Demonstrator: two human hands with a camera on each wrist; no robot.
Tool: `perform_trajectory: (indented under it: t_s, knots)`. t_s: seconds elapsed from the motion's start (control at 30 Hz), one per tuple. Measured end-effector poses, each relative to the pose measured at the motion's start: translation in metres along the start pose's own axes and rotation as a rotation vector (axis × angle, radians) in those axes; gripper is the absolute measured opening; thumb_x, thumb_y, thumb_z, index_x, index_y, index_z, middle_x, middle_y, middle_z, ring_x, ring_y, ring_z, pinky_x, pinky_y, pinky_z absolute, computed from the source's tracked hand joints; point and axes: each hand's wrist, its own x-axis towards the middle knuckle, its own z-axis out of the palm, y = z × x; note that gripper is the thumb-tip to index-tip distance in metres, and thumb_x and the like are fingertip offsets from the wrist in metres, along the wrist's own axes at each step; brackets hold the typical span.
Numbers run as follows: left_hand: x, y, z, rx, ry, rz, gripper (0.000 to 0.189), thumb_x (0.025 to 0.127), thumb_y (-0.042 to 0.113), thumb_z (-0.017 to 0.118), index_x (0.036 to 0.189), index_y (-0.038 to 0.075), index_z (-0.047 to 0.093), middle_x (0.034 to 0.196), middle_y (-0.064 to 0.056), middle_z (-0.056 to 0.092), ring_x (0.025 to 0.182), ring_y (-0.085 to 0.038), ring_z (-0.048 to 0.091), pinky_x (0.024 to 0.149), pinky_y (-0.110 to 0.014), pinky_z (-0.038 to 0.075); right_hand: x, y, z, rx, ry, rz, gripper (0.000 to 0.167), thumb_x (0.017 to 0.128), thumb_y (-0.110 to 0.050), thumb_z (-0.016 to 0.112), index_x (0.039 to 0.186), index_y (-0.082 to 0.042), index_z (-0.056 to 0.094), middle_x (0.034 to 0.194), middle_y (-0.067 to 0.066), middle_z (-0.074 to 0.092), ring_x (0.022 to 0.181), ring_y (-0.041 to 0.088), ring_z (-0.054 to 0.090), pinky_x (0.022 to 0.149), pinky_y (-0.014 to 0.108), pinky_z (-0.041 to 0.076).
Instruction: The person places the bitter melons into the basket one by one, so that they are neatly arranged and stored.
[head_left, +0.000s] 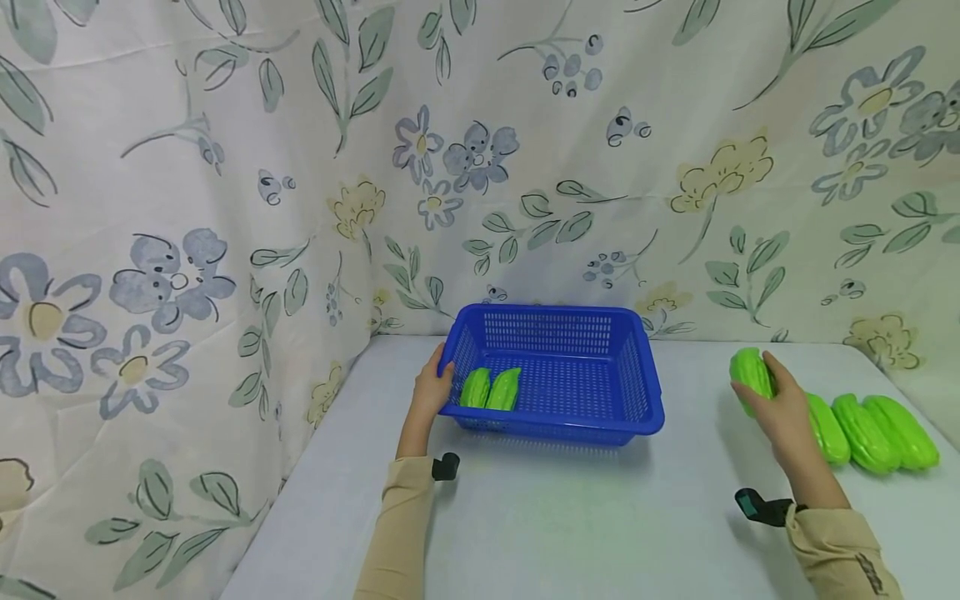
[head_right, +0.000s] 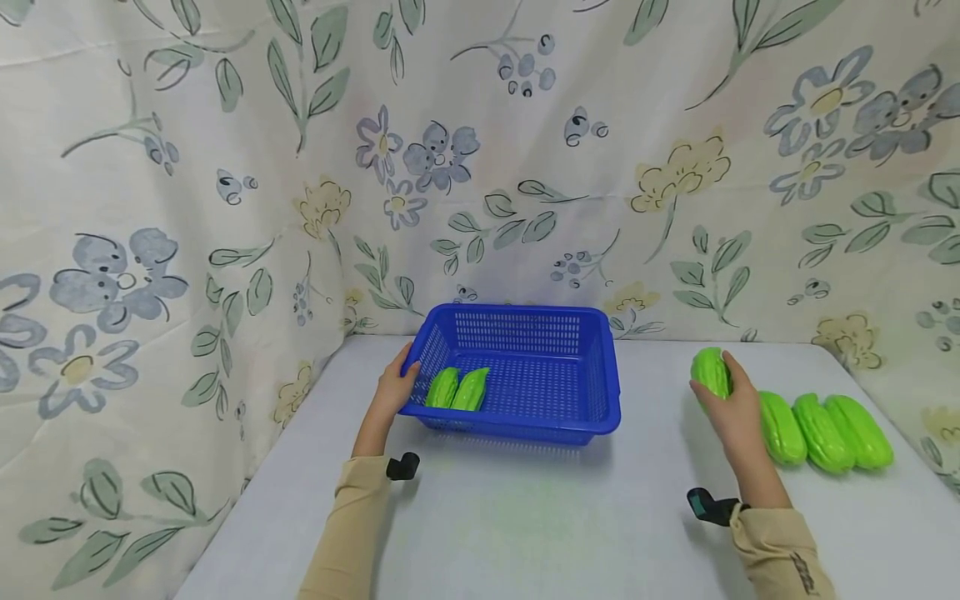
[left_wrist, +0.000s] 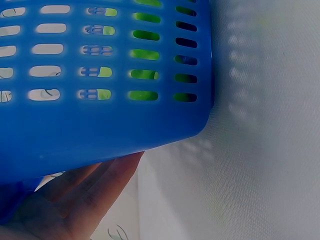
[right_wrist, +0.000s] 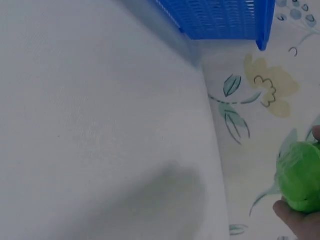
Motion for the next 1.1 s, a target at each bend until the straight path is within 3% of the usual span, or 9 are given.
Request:
perform_trajectory:
  t_s: [0.47, 1.1]
  knots:
    - [0.001, -0.002, 0.001, 0.0, 0.0, 0.009, 0.053, 0.103, 0.02, 0.044, 0.154, 0.01, 0.029, 0.15, -0.026, 0.04, 0.137, -0.047, 0.041, 0.107, -0.063, 0.037, -0.002, -0.034, 0.011, 0.026, -0.018, -0.094, 0.072, 0.102, -0.027, 0.046, 0.157, -0.005, 0.004, 0.158, 0.034, 0.008, 0.141, 0.06, 0.017, 0.107, 0.072, 0.024]
    - [0.0, 0.0, 0.0, -0.001, -0.004, -0.009, 0.053, 0.104, 0.021, 0.044, 0.154, 0.01, 0.029, 0.151, -0.026, 0.039, 0.138, -0.047, 0.04, 0.109, -0.064, 0.035, 0.0, -0.086, 0.037, 0.066, -0.048, -0.178, 0.071, 0.102, -0.023, 0.048, 0.157, -0.006, 0.007, 0.155, 0.036, 0.019, 0.133, 0.053, 0.032, 0.103, 0.067, 0.034]
